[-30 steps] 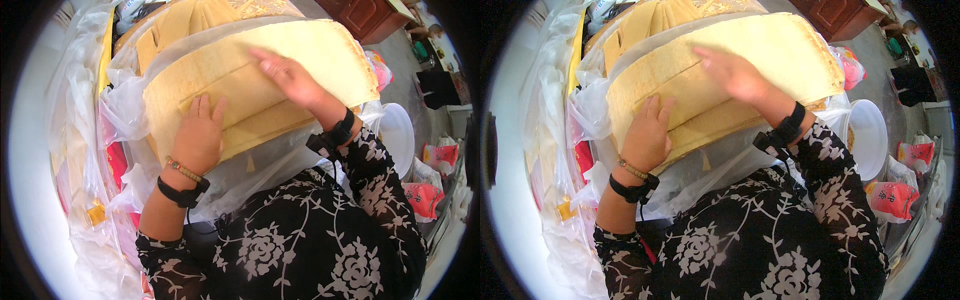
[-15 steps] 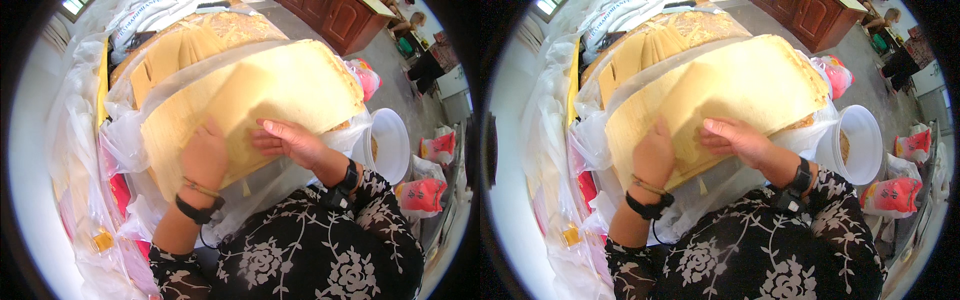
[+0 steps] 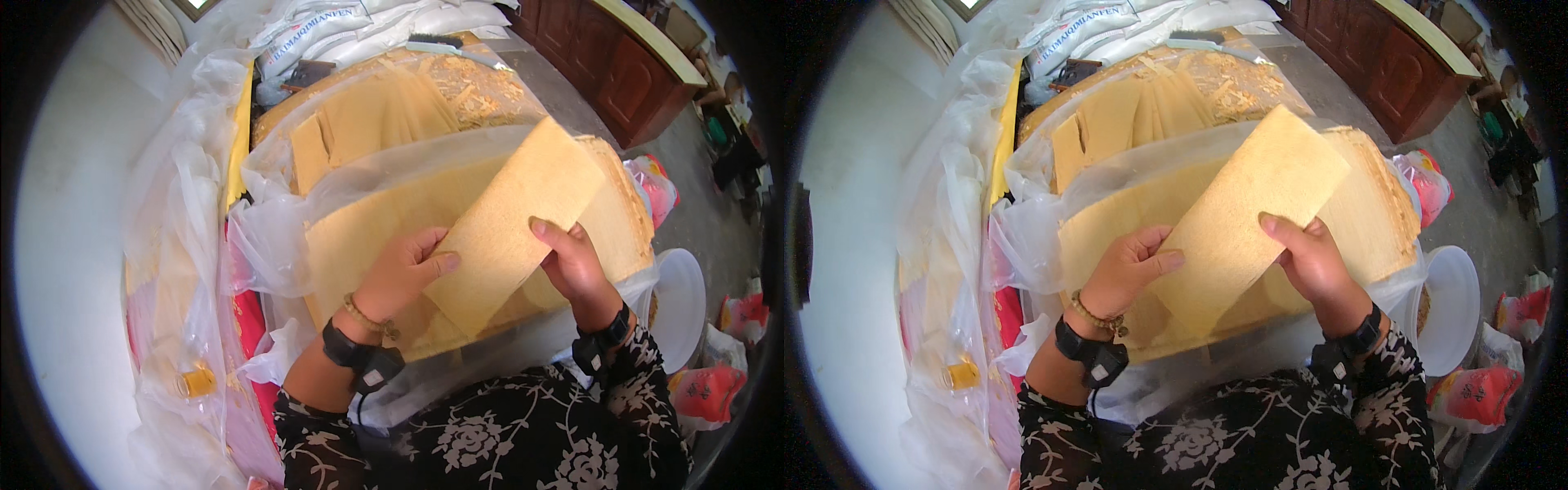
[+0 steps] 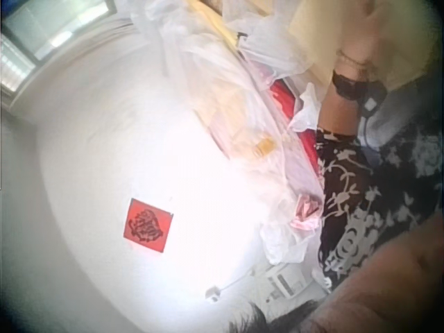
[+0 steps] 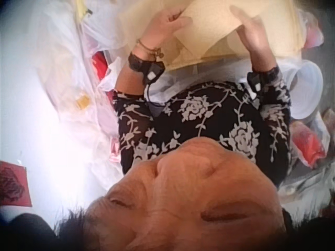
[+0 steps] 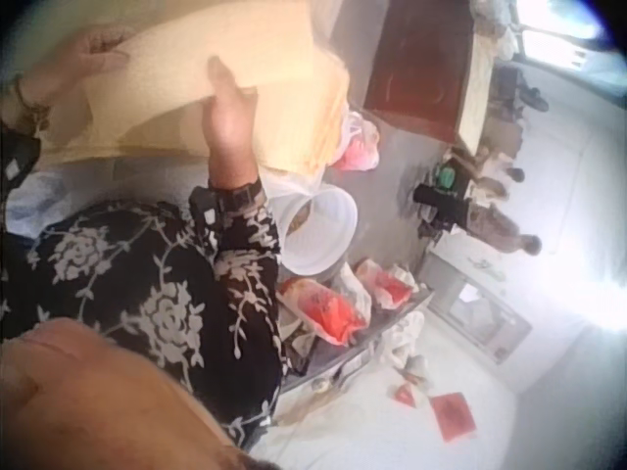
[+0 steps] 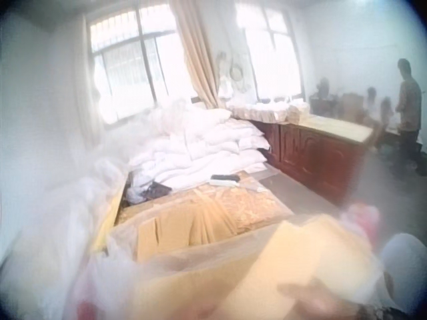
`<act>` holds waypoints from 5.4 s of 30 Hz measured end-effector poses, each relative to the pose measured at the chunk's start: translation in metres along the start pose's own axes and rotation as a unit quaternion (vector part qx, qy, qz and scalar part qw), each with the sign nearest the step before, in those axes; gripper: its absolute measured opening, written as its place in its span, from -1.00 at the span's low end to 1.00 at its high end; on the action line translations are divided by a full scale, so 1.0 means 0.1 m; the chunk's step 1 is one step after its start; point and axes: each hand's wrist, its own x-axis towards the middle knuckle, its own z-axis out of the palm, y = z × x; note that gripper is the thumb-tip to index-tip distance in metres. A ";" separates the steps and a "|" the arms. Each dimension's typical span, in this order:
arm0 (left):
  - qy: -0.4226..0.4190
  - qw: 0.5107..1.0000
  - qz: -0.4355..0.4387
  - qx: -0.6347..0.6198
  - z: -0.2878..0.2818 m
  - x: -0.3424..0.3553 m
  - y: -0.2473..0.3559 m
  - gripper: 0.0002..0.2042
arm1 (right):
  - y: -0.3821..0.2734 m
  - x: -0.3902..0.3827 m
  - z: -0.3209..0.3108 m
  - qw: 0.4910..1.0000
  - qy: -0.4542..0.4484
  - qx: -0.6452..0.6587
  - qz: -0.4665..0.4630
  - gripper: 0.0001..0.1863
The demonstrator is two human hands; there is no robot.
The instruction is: The person repeatedly picks up thin, flexible sheets from a large stack, folds them in half, and places them back on the stack. The process is repeated continuously for the duration of the clip.
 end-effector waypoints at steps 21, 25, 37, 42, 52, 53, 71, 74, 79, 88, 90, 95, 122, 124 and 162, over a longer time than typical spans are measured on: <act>0.344 0.720 -0.144 0.585 -5.34 1.71 -2.45 -0.49 | 0.33 0.27 -0.28 0.635 -0.086 -0.745 -0.185 -0.35; 0.454 0.681 -0.176 0.547 -4.61 1.42 -1.74 -0.50 | 0.32 0.25 -0.28 0.634 -0.088 -0.743 -0.194 -0.35; 0.029 0.772 0.263 0.577 -0.30 0.09 -0.39 -0.38 | 0.46 0.26 -0.36 0.651 -0.062 -0.715 -0.247 -0.34; 0.030 0.673 0.290 0.680 0.86 -0.31 -0.69 -0.14 | 0.50 0.23 -0.37 0.657 -0.036 -0.700 -0.278 -0.36; 0.135 0.649 0.216 0.717 1.10 -0.27 -0.97 -0.14 | 0.69 0.32 -0.55 0.614 -0.018 -0.723 -0.315 -0.50; 0.129 0.643 0.220 0.722 1.05 -0.28 -0.99 -0.15 | 0.69 0.15 -0.60 0.631 0.001 -0.692 -0.349 -0.53; 0.078 0.738 0.156 0.651 0.92 -0.20 -0.46 -0.22 | 0.18 -1.49 -1.86 0.974 0.221 0.047 -0.029 -0.74; 0.052 0.751 0.144 0.642 0.83 -0.17 -0.37 -0.28 | 0.17 -1.35 -1.86 0.970 0.242 -0.005 -0.014 -0.75; 0.074 0.741 0.190 0.640 1.22 0.09 -0.21 -0.41 | 0.17 -1.29 -1.82 0.976 0.215 0.037 -0.019 -0.75; 0.108 0.759 0.319 0.557 2.55 1.04 -0.42 -0.65 | 0.03 -1.15 -1.68 0.965 0.259 0.045 0.013 -0.57; 0.118 0.758 0.318 0.558 2.55 1.04 -0.37 -0.68 | 0.03 -1.09 -1.66 0.964 0.264 0.024 0.017 -0.55; 0.152 0.727 0.313 0.592 2.65 1.05 -0.36 -0.70 | 0.09 -1.01 -1.58 0.972 0.231 -0.009 0.026 -0.49; 0.577 0.771 0.084 -0.257 0.27 -1.12 -1.22 -0.68 | 0.05 -0.86 -0.22 0.974 -0.019 -0.220 0.048 -0.52; 0.557 0.795 0.101 -0.220 0.13 -1.19 -1.33 -0.69 | 0.11 -0.63 0.07 0.967 -0.040 -0.239 0.083 -0.43; 0.681 0.631 0.346 -0.135 -0.96 -2.36 -0.06 -0.51 | 1.07 0.07 0.73 0.600 -0.152 -0.717 -0.320 -0.46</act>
